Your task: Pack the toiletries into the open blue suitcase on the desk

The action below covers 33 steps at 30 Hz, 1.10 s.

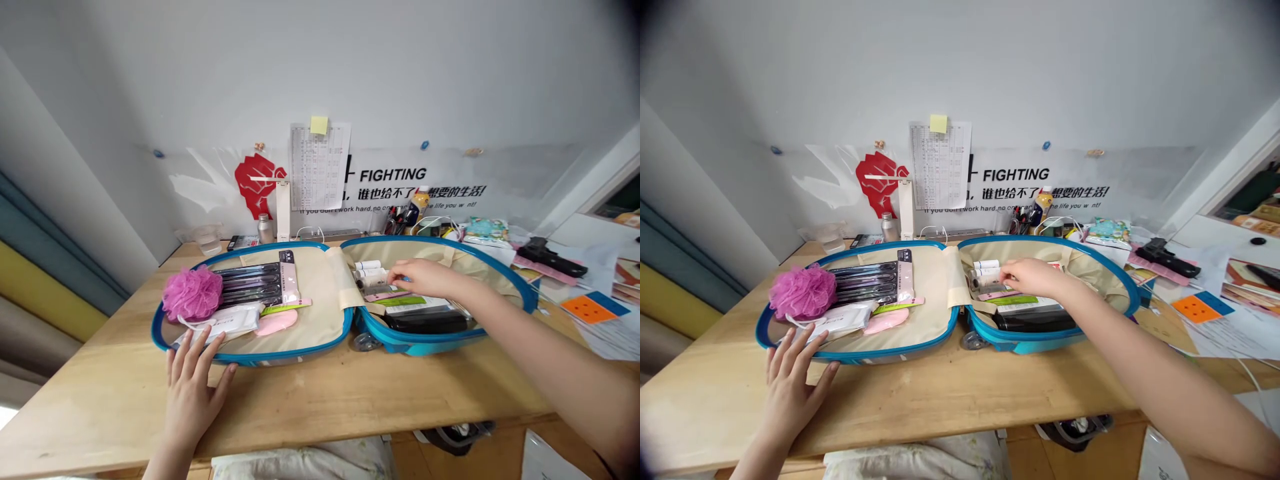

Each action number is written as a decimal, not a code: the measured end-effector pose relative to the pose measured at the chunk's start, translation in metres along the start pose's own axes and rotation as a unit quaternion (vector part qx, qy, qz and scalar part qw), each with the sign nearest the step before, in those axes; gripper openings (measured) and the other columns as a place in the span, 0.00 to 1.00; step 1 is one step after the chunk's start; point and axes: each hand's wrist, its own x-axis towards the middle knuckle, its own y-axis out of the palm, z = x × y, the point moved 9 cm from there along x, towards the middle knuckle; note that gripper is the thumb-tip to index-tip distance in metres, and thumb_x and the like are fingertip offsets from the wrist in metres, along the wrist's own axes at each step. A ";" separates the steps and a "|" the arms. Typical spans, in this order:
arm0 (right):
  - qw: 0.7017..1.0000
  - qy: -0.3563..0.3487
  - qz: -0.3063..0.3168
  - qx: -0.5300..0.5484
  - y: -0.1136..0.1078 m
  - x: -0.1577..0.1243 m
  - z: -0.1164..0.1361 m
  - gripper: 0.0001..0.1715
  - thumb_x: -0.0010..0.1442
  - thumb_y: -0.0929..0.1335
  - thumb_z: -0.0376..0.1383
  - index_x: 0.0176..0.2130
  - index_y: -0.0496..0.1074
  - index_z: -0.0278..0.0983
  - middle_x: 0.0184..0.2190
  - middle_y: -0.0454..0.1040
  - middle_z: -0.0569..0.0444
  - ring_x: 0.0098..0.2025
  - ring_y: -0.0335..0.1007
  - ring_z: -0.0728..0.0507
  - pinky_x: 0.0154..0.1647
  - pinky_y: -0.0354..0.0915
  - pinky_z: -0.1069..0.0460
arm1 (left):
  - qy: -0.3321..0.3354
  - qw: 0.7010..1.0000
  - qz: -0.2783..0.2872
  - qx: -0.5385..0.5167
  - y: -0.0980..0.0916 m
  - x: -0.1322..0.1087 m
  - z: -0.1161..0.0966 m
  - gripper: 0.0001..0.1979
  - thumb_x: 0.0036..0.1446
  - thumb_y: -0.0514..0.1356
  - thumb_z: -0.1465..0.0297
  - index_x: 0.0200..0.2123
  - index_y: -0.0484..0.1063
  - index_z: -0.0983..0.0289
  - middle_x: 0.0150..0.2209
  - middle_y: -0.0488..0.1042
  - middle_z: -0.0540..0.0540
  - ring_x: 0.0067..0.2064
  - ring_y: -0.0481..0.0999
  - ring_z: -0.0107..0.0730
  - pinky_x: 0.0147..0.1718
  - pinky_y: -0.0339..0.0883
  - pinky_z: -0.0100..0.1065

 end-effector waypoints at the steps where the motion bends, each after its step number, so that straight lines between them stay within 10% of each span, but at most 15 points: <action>1: 1.000 -0.006 0.027 -0.016 0.007 0.003 -0.002 0.11 0.58 0.64 0.37 0.36 0.77 0.40 0.39 0.79 0.50 0.40 0.74 0.41 0.42 0.66 0.49 | 0.001 1.000 0.000 0.000 0.000 0.000 0.000 0.30 0.65 0.56 0.67 0.69 0.53 0.54 0.65 0.63 0.62 0.72 0.48 0.48 0.69 0.39 0.54; 13: 0.992 0.043 0.105 -0.051 0.042 0.006 -0.034 0.11 0.52 0.66 0.33 0.37 0.73 0.40 0.35 0.77 0.49 0.35 0.74 0.41 0.37 0.63 0.50 | -0.002 1.000 0.004 0.001 0.000 0.001 -0.001 0.30 0.65 0.56 0.66 0.68 0.54 0.54 0.64 0.64 0.62 0.72 0.48 0.49 0.69 0.40 0.54; 27: 0.991 0.062 0.037 0.115 0.003 -0.032 -0.052 0.12 0.56 0.67 0.48 0.28 0.68 0.44 0.31 0.76 0.50 0.33 0.72 0.40 0.38 0.68 0.45 | -0.008 1.000 0.010 -0.003 -0.002 0.002 0.000 0.28 0.65 0.56 0.67 0.67 0.56 0.54 0.63 0.66 0.61 0.72 0.49 0.47 0.69 0.39 0.53; 33: 0.964 0.125 -0.167 0.168 -0.042 -0.039 -0.064 0.30 0.48 0.69 0.65 0.25 0.74 0.42 0.26 0.76 0.49 0.26 0.68 0.46 0.29 0.64 0.48 | -0.005 1.000 0.012 -0.003 -0.003 0.001 -0.001 0.26 0.65 0.56 0.67 0.65 0.58 0.56 0.63 0.66 0.62 0.72 0.48 0.45 0.69 0.38 0.51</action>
